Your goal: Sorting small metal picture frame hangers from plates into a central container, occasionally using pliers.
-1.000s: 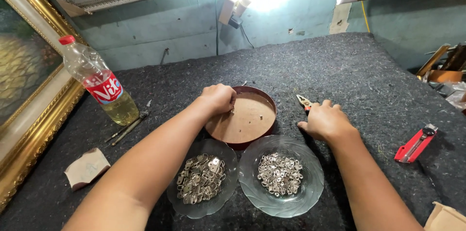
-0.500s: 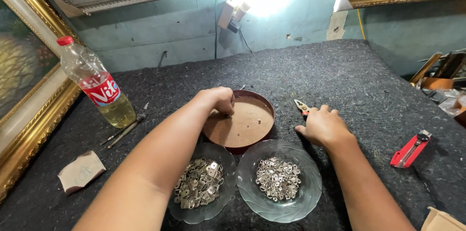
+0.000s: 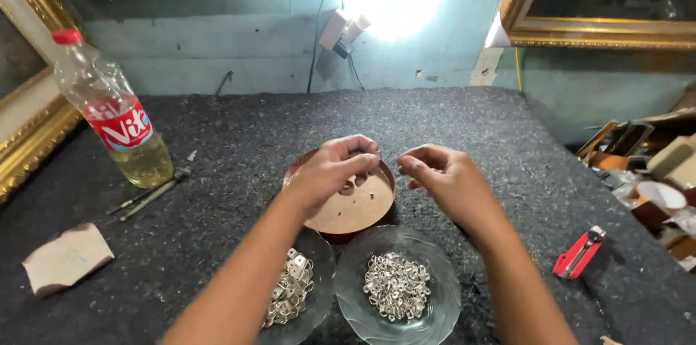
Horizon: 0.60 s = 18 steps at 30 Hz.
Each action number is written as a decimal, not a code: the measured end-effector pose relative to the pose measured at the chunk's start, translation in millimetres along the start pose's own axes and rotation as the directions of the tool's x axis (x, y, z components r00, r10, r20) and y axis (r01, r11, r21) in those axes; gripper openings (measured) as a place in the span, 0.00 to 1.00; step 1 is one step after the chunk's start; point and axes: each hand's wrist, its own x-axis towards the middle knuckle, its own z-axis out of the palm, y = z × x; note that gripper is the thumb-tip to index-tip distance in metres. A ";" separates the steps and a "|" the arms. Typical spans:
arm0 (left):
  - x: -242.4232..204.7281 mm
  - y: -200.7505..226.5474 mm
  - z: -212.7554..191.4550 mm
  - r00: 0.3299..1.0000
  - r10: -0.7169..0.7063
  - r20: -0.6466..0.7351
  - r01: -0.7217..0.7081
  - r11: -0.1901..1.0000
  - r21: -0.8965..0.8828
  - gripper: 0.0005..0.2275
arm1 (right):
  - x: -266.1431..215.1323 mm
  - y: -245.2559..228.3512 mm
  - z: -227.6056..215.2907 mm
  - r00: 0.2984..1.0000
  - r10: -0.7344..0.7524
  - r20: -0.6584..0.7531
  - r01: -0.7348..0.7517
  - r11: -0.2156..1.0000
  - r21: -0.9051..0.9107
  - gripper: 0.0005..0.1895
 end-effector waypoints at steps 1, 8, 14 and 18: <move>-1.0 -2.4 2.8 1.000 0.006 -0.002 -0.006 1.000 -0.012 0.07 | -0.6 -3.6 4.0 1.000 -0.002 0.001 0.002 1.000 -0.014 0.15; -14.6 -1.8 9.8 0.990 0.073 -0.124 -0.082 0.994 -0.067 0.06 | 7.0 1.3 26.6 0.999 0.036 -0.004 -0.035 0.982 0.184 0.16; -15.6 4.9 6.3 0.989 0.058 -0.138 -0.071 0.994 -0.088 0.11 | 12.9 8.3 26.3 0.996 0.089 -0.003 -0.082 0.920 0.383 0.11; -14.3 7.0 3.5 0.989 0.006 -0.145 -0.038 0.976 -0.213 0.13 | 17.9 15.2 23.5 0.997 0.082 0.013 -0.075 0.818 0.570 0.09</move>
